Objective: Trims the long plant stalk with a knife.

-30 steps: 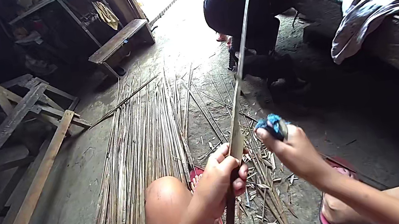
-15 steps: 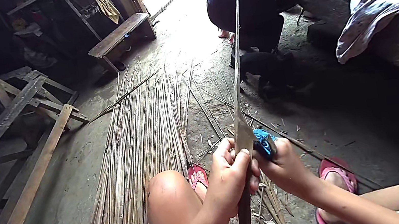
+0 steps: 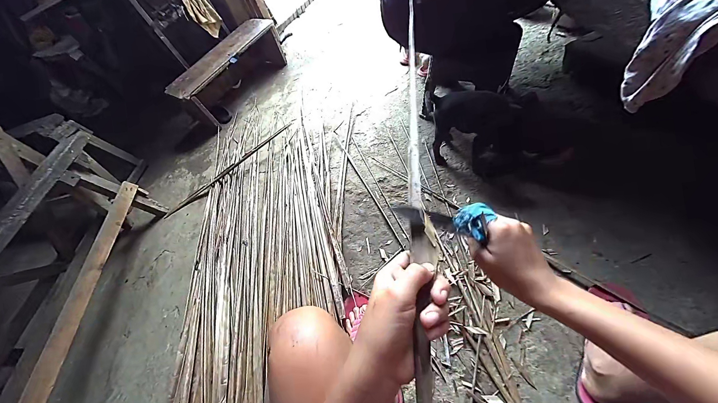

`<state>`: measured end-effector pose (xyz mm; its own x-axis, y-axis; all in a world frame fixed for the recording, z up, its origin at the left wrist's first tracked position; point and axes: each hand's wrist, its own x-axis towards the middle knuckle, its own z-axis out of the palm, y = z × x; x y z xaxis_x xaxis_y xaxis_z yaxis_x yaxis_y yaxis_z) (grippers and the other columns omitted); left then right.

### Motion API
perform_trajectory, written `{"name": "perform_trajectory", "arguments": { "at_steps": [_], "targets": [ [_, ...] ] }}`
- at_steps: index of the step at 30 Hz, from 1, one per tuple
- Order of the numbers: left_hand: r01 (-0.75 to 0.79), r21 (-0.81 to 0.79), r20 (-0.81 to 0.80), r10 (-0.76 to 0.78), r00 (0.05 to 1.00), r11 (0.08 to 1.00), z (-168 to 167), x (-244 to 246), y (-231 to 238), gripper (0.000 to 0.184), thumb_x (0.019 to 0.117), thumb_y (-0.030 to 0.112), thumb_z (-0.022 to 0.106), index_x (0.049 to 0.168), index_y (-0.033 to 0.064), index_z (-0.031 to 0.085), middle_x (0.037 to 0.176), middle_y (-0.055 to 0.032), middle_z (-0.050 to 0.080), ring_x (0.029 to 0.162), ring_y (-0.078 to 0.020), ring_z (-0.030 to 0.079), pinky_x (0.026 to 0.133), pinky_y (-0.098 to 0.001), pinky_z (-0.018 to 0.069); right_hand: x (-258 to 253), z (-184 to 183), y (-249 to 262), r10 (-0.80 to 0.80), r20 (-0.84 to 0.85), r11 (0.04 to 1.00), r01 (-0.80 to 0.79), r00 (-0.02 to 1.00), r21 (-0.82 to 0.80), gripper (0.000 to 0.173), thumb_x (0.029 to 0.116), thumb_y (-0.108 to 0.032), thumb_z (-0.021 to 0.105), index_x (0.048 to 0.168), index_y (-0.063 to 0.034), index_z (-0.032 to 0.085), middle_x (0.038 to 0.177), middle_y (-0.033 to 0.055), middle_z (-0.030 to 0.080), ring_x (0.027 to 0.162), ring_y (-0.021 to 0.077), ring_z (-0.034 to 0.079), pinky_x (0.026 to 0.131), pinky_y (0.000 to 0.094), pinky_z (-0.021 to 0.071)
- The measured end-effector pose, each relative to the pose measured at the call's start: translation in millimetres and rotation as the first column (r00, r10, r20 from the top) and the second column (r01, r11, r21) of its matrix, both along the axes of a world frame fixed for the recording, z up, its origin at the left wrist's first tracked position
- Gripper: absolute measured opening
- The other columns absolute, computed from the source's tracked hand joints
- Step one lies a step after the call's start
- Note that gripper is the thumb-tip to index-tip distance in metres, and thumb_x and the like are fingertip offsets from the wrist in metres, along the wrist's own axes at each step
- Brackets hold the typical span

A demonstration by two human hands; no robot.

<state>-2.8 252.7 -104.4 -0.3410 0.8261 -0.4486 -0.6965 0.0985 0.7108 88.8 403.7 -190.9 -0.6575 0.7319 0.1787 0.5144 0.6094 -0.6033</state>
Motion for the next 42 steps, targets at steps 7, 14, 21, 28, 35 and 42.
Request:
{"name": "perform_trajectory", "arguments": {
  "at_steps": [7, 14, 21, 28, 35, 42],
  "targets": [
    [-0.016, -0.016, -0.024, 0.016, 1.0, 1.0, 1.8, -3.3, -5.2, 0.016, 0.1086, 0.004, 0.027, 0.109, 0.0093, 0.042, 0.061, 0.0045, 0.05, 0.042, 0.003, 0.045, 0.04, -0.009, 0.0382, -5.1, 11.7, 29.6, -0.244, -0.093, 0.967, 0.235, 0.965, -0.096, 0.041, 0.0982, -0.011, 0.059, 0.122, 0.0224, 0.057, 0.135, 0.0437, 0.051, 0.131, 0.0543, 0.05, 0.11, 0.0617, 0.0345],
    [-0.128, -0.104, -0.242, 0.1, 0.965, 0.986, 2.0, 1.9, -2.4, 0.016, 0.1118, 0.007, 0.026, 0.113, 0.0035, 0.042, 0.056, 0.0054, 0.045, 0.039, 0.0036, 0.041, 0.038, -0.0098, 0.0361, -11.8, 21.1, 5.3, -0.47, -0.274, 0.533, 0.022, 0.839, -0.846, 0.016, 0.1074, -0.006, 0.049, 0.121, 0.0025, 0.051, 0.082, 0.0015, 0.066, 0.068, 0.0042, 0.066, 0.065, 0.0191, 0.0555],
    [-0.209, -0.106, -0.499, 0.13, 0.857, 0.972, -6.7, 3.0, -0.9, 0.012, 0.1073, 0.0, 0.039, 0.116, -0.0005, 0.048, 0.063, 0.0044, 0.05, 0.046, 0.0008, 0.047, 0.044, -0.0137, 0.0423, 18.3, 37.7, -23.1, -0.095, -0.442, 0.598, -0.304, 0.892, -0.741, 0.015, 0.097, -0.008, 0.06, 0.111, -0.0044, 0.064, 0.093, -0.0017, 0.077, 0.083, 0.0048, 0.072, 0.074, 0.0202, 0.058],
    [-0.135, -0.054, -0.316, 0.111, 0.942, 0.989, 3.9, 16.0, 8.9, 0.007, 0.1079, 0.0, 0.04, 0.105, 0.0034, 0.046, 0.061, 0.0042, 0.052, 0.044, 0.0024, 0.046, 0.043, -0.0114, 0.0409, 23.0, 10.6, -38.0, 0.212, -0.532, 0.977, -0.196, 0.82, 0.088, 0.025, 0.0869, -0.024, 0.071, 0.088, 0.0006, 0.075, 0.08, 0.0056, 0.075, 0.078, -0.0051, 0.069, 0.075, 0.0098, 0.0535],
    [-0.145, -0.02, -0.228, 0.137, 0.964, 0.989, 10.3, 27.8, 18.7, 0.009, 0.1081, 0.0, 0.039, 0.103, 0.003, 0.046, 0.061, 0.003, 0.053, 0.042, 0.0021, 0.047, 0.041, -0.0111, 0.0413, 16.2, 11.4, -33.7, 0.219, -0.489, 0.945, -0.059, 0.844, 0.322, 0.03, 0.0899, -0.028, 0.066, 0.084, 0.0007, 0.072, 0.072, 0.0103, 0.071, 0.068, 0.0052, 0.068, 0.066, 0.0159, 0.0516],
    [-0.113, -0.006, -0.191, 0.11, 0.975, 0.994, 16.0, 32.0, 20.3, 0.01, 0.1085, 0.001, 0.038, 0.103, 0.0035, 0.046, 0.06, 0.0035, 0.053, 0.043, 0.0023, 0.047, 0.042, -0.0108, 0.041, 14.0, 4.9, -29.6, 0.231, -0.599, 0.957, -0.066, 0.767, 0.284, 0.026, 0.0915, -0.021, 0.067, 0.089, 0.004, 0.072, 0.079, 0.0092, 0.074, 0.076, -0.0045, 0.068, 0.078, 0.0074, 0.0501]
  ]
}}
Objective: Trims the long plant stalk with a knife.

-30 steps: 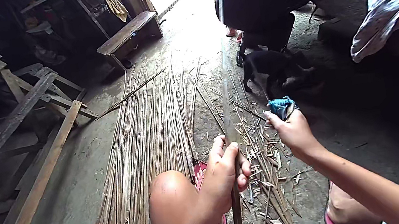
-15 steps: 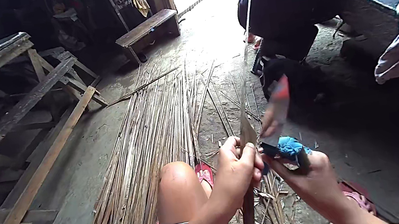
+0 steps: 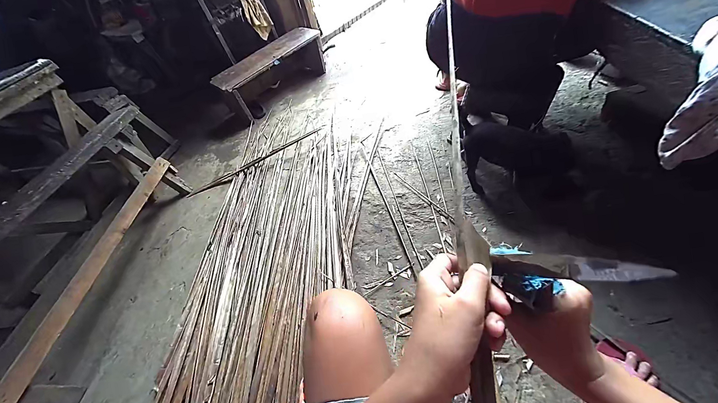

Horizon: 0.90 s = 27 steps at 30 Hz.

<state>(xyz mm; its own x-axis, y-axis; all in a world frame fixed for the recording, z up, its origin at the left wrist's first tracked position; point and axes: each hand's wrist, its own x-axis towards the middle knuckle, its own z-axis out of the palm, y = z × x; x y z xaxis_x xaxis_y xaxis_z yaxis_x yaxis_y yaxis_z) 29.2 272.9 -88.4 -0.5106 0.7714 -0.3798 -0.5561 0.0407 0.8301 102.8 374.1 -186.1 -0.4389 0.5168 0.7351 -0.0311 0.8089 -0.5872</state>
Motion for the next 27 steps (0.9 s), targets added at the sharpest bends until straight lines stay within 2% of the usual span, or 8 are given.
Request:
{"name": "perform_trajectory", "arguments": {
  "at_steps": [5, 8, 13, 16, 23, 25, 26, 27],
  "targets": [
    [0.012, 0.04, 0.013, -0.012, 1.0, 0.999, 1.5, 0.5, -1.3, 0.009, 0.1088, 0.001, 0.038, 0.106, 0.003, 0.047, 0.06, 0.0037, 0.053, 0.044, 0.0024, 0.048, 0.042, -0.0111, 0.0413, -5.8, -13.0, 9.9, 0.127, -0.052, 0.991, -0.129, 0.99, -0.026, 0.034, 0.0984, -0.023, 0.063, 0.103, 0.0105, 0.065, 0.085, 0.0121, 0.073, 0.08, -0.0004, 0.069, 0.081, 0.0129, 0.0547],
    [-0.02, 0.051, -0.006, 0.02, 1.0, 0.998, 1.8, -1.0, -1.2, 0.008, 0.1086, 0.001, 0.039, 0.105, 0.0031, 0.046, 0.06, 0.0033, 0.053, 0.043, 0.0021, 0.048, 0.042, -0.0114, 0.0424, -11.1, -20.8, 19.9, 0.098, 0.005, 0.993, -0.098, 0.995, 0.063, 0.039, 0.0955, -0.021, 0.064, 0.11, 0.0148, 0.059, 0.088, 0.0172, 0.073, 0.082, 0.0042, 0.071, 0.082, 0.0152, 0.0543],
    [-0.089, 0.065, -0.044, 0.092, 0.995, 0.994, -0.5, -5.9, -3.4, 0.006, 0.1075, 0.0, 0.041, 0.104, 0.0024, 0.045, 0.06, 0.0022, 0.053, 0.043, 0.0011, 0.048, 0.042, -0.012, 0.0427, -22.4, -29.6, 34.5, -0.058, 0.069, 0.943, 0.032, 0.996, 0.332, 0.03, 0.0929, -0.019, 0.059, 0.099, 0.0093, 0.065, 0.084, 0.021, 0.071, 0.072, 0.0224, 0.071, 0.069, 0.0282, 0.057],
    [-0.135, 0.057, -0.045, 0.138, 0.989, 0.989, -1.8, -10.6, -4.5, 0.005, 0.1079, 0.0, 0.041, 0.105, 0.0018, 0.045, 0.061, 0.0018, 0.053, 0.043, 0.0009, 0.049, 0.042, -0.0118, 0.0427, -27.9, -37.8, 32.3, -0.107, 0.124, 0.944, 0.061, 0.987, 0.323, 0.028, 0.0906, -0.017, 0.058, 0.097, 0.0091, 0.065, 0.083, 0.0221, 0.07, 0.069, 0.0281, 0.071, 0.065, 0.0335, 0.0583],
    [-0.123, 0.037, 0.013, 0.123, 0.992, 0.992, 1.4, -11.1, -7.7, 0.008, 0.1081, -0.001, 0.039, 0.104, 0.0023, 0.045, 0.059, 0.0024, 0.052, 0.042, 0.0016, 0.047, 0.041, -0.011, 0.0411, -34.9, -44.4, 31.5, -0.184, 0.258, 0.979, 0.153, 0.949, 0.133, 0.025, 0.0878, -0.006, 0.063, 0.101, 0.016, 0.063, 0.09, 0.0299, 0.066, 0.066, 0.0377, 0.07, 0.058, 0.0449, 0.0582],
    [-0.141, 0.033, 0.014, 0.141, 0.99, 0.989, 1.1, -13.3, -8.1, 0.008, 0.1085, 0.0, 0.039, 0.104, 0.0021, 0.045, 0.059, 0.0027, 0.051, 0.042, 0.0014, 0.046, 0.041, -0.0112, 0.0406, -38.5, -35.2, 26.4, -0.203, 0.309, 0.963, 0.247, 0.929, -0.111, 0.026, 0.0922, -0.006, 0.065, 0.101, 0.0181, 0.066, 0.097, 0.0334, 0.067, 0.083, 0.0445, 0.07, 0.076, 0.0532, 0.0572],
    [-0.147, 0.031, 0.01, 0.147, 0.989, 0.989, 0.5, -14.6, -8.3, 0.008, 0.1085, 0.0, 0.039, 0.104, 0.002, 0.046, 0.059, 0.0028, 0.051, 0.042, 0.0014, 0.046, 0.041, -0.0112, 0.0405, -39.4, -24.9, 22.8, -0.177, 0.345, 0.906, 0.29, 0.922, -0.31, 0.027, 0.0948, -0.007, 0.066, 0.103, 0.018, 0.067, 0.101, 0.0317, 0.069, 0.093, 0.0421, 0.07, 0.086, 0.0538, 0.0545],
    [-0.151, 0.03, 0.006, 0.151, 0.989, 0.988, -0.2, -15.8, -8.6, 0.009, 0.1085, 0.0, 0.039, 0.104, 0.0017, 0.046, 0.059, 0.0029, 0.051, 0.042, 0.0016, 0.046, 0.041, -0.0112, 0.0407, -40.7, -14.9, 20.5, -0.152, 0.36, 0.815, 0.323, 0.921, -0.481, 0.025, 0.0964, -0.01, 0.068, 0.102, 0.0146, 0.066, 0.095, 0.0232, 0.071, 0.089, 0.0305, 0.071, 0.085, 0.0478, 0.0533]
  ]
}}
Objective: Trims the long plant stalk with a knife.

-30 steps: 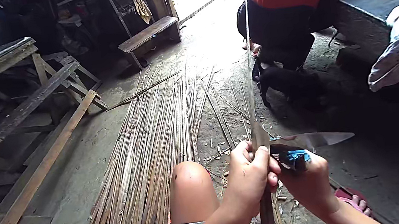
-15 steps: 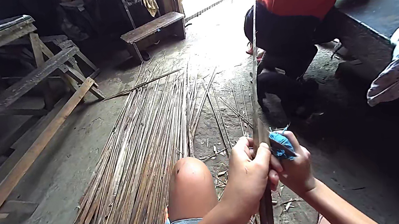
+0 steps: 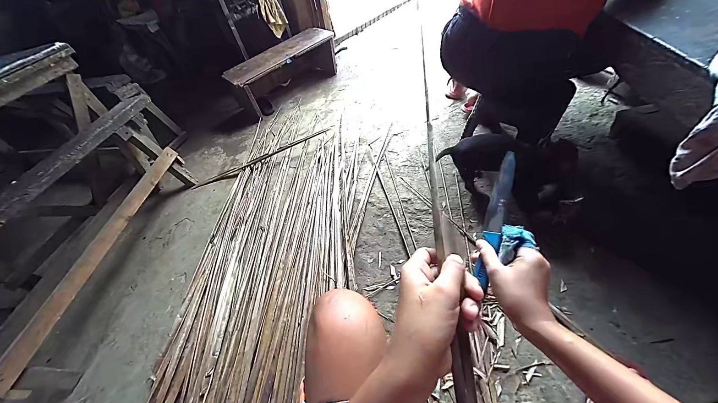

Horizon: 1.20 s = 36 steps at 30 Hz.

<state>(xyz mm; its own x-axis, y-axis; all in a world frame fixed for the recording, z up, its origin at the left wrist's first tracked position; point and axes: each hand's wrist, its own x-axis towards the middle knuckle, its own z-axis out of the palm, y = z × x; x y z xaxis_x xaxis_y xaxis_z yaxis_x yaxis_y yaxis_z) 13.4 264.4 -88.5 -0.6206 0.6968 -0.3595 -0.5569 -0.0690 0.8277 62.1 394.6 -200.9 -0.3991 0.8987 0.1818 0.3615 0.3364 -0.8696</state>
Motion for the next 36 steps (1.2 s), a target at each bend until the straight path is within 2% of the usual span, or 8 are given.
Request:
{"name": "perform_trajectory", "arguments": {
  "at_steps": [2, 4, 8, 12, 18, 27, 32, 36],
  "targets": [
    [-0.005, -0.005, -0.005, 0.005, 1.0, 1.0, -0.6, -2.2, -0.5, 0.01, 0.1086, 0.0, 0.038, 0.103, 0.0014, 0.046, 0.059, 0.0029, 0.051, 0.042, 0.0017, 0.047, 0.041, -0.011, 0.0406, 2.1, 13.0, -5.4, -0.022, -0.108, 0.987, 0.004, 0.994, -0.164, 0.022, 0.0945, -0.012, 0.071, 0.1, 0.0071, 0.063, 0.087, 0.0088, 0.074, 0.08, 0.0096, 0.071, 0.079, 0.0311, 0.0553],
    [0.0, -0.01, -0.004, 0.0, 1.0, 1.0, -0.9, -3.2, -0.8, 0.01, 0.1089, 0.001, 0.038, 0.103, 0.0011, 0.046, 0.059, 0.0022, 0.052, 0.042, 0.0011, 0.048, 0.041, -0.0111, 0.0411, 7.0, 15.8, -15.8, 0.057, -0.335, 0.997, -0.069, 0.941, -0.025, 0.023, 0.0874, -0.01, 0.074, 0.099, 0.007, 0.065, 0.087, 0.0016, 0.074, 0.079, -0.0034, 0.069, 0.077, 0.0161, 0.0548],
    [0.002, -0.014, -0.029, -0.002, 1.0, 1.0, -1.1, -1.1, 0.2, 0.009, 0.1092, 0.002, 0.038, 0.105, 0.0008, 0.046, 0.06, 0.0009, 0.055, 0.043, -0.0003, 0.052, 0.042, -0.0125, 0.0449, 10.7, 21.1, -28.6, 0.33, -0.57, 0.941, -0.212, 0.752, 0.265, 0.019, 0.0839, -0.008, 0.078, 0.099, -0.0014, 0.069, 0.096, -0.0059, 0.076, 0.092, -0.0025, 0.071, 0.085, 0.0167, 0.0593],
    [-0.005, -0.018, -0.075, 0.004, 0.997, 1.0, -1.4, 2.6, 2.9, 0.009, 0.1086, 0.001, 0.038, 0.105, 0.0002, 0.046, 0.058, 0.0013, 0.055, 0.042, -0.0002, 0.052, 0.041, -0.013, 0.045, 8.9, 20.7, -32.2, 0.369, -0.551, 0.924, -0.229, 0.748, 0.307, 0.011, 0.083, -0.008, 0.075, 0.09, -0.0017, 0.07, 0.084, -0.0085, 0.073, 0.079, -0.0098, 0.066, 0.076, 0.0106, 0.056],
    [-0.028, 0.008, -0.083, 0.028, 0.996, 1.0, -3.4, 4.5, 2.9, 0.011, 0.1082, -0.001, 0.037, 0.106, -0.0001, 0.047, 0.058, 0.0019, 0.056, 0.042, 0.0001, 0.052, 0.041, -0.0124, 0.0454, -0.4, 13.7, -23.6, 0.423, -0.52, 0.895, -0.254, 0.742, 0.366, 0.019, 0.0875, -0.007, 0.073, 0.1, 0.0071, 0.071, 0.098, 0.0046, 0.076, 0.096, -0.0024, 0.07, 0.092, 0.015, 0.055],
    [-0.04, 0.05, -0.115, 0.046, 0.992, 0.998, -5.9, 1.1, -3.9, 0.01, 0.1074, -0.001, 0.037, 0.106, 0.0007, 0.047, 0.058, 0.0023, 0.056, 0.042, 0.0012, 0.052, 0.042, -0.0118, 0.0448, -11.1, 2.3, -19.9, 0.506, -0.4, 0.829, -0.305, 0.764, 0.468, 0.025, 0.0935, -0.008, 0.065, 0.107, 0.0137, 0.065, 0.102, 0.014, 0.074, 0.099, -0.001, 0.069, 0.094, 0.0122, 0.0508],
    [-0.08, 0.054, -0.12, 0.086, 0.989, 0.995, -4.5, -2.2, -8.9, 0.011, 0.1082, -0.001, 0.036, 0.104, 0.0002, 0.046, 0.058, 0.0014, 0.056, 0.042, 0.0008, 0.051, 0.041, -0.0114, 0.0447, -19.7, -8.5, -18.4, 0.324, -0.111, 0.747, -0.182, 0.939, 0.64, 0.02, 0.0896, -0.011, 0.061, 0.089, 0.006, 0.07, 0.087, 0.0208, 0.073, 0.071, 0.0258, 0.073, 0.061, 0.0341, 0.0573],
    [-0.13, 0.041, -0.075, 0.133, 0.988, 0.991, -2.3, -7.0, -13.6, 0.012, 0.1083, -0.001, 0.037, 0.102, 0.0005, 0.047, 0.057, 0.001, 0.055, 0.041, 0.0006, 0.05, 0.04, -0.0114, 0.0429, -24.1, -8.6, -22.8, 0.246, -0.052, 0.765, -0.161, 0.968, 0.623, 0.021, 0.0855, -0.012, 0.064, 0.086, 0.0084, 0.069, 0.087, 0.0248, 0.071, 0.067, 0.0324, 0.072, 0.055, 0.0415, 0.0559]
  ]
}}
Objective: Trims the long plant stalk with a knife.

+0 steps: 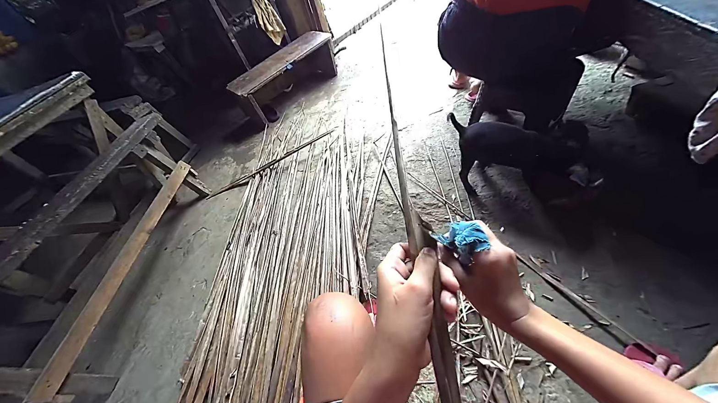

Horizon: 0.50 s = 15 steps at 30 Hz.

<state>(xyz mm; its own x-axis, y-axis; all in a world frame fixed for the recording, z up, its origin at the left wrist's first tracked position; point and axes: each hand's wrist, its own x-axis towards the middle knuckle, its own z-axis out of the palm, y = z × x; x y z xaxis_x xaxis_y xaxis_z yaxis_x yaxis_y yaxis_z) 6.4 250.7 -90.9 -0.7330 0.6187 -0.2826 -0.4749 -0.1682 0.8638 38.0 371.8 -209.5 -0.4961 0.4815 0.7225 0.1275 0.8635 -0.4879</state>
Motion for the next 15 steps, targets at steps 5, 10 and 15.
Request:
{"name": "perform_trajectory", "arguments": {
  "at_steps": [5, 10, 15],
  "targets": [
    [0.03, -0.005, -0.006, -0.03, 1.0, 1.0, 1.9, 2.5, -6.9, 0.012, 0.1078, -0.001, 0.036, 0.103, 0.0015, 0.046, 0.057, 0.0021, 0.054, 0.041, 0.0014, 0.05, 0.041, -0.0113, 0.0433, -0.2, 1.1, -0.8, 0.01, 0.095, 0.979, 0.01, 0.995, -0.205, 0.02, 0.0805, -0.006, 0.069, 0.088, 0.0128, 0.068, 0.09, 0.0291, 0.068, 0.075, 0.0392, 0.07, 0.066, 0.0495, 0.0565],
    [0.041, 0.001, 0.015, -0.041, 0.999, 0.999, 1.9, 4.0, -6.9, 0.012, 0.108, -0.001, 0.036, 0.103, 0.0012, 0.047, 0.057, 0.0025, 0.054, 0.041, 0.0018, 0.049, 0.04, -0.0109, 0.043, 2.3, 11.5, 0.4, -0.013, 0.107, 0.88, 0.062, 0.994, -0.47, 0.023, 0.0847, -0.009, 0.072, 0.092, 0.0122, 0.068, 0.08, 0.0217, 0.067, 0.073, 0.0273, 0.065, 0.07, 0.0437, 0.0517],
    [0.025, 0.0, 0.012, -0.025, 1.0, 1.0, -0.1, 1.7, -3.9, 0.012, 0.1084, 0.0, 0.036, 0.105, 0.0005, 0.047, 0.058, 0.0016, 0.055, 0.042, 0.0009, 0.05, 0.041, -0.0115, 0.0439, 9.3, 21.9, -5.6, 0.077, -0.216, 0.948, -0.139, 0.973, -0.288, 0.029, 0.0866, -0.021, 0.074, 0.087, 0.0075, 0.067, 0.077, 0.0097, 0.069, 0.069, 0.0, 0.063, 0.068, 0.0138, 0.0508]
  ]
}}
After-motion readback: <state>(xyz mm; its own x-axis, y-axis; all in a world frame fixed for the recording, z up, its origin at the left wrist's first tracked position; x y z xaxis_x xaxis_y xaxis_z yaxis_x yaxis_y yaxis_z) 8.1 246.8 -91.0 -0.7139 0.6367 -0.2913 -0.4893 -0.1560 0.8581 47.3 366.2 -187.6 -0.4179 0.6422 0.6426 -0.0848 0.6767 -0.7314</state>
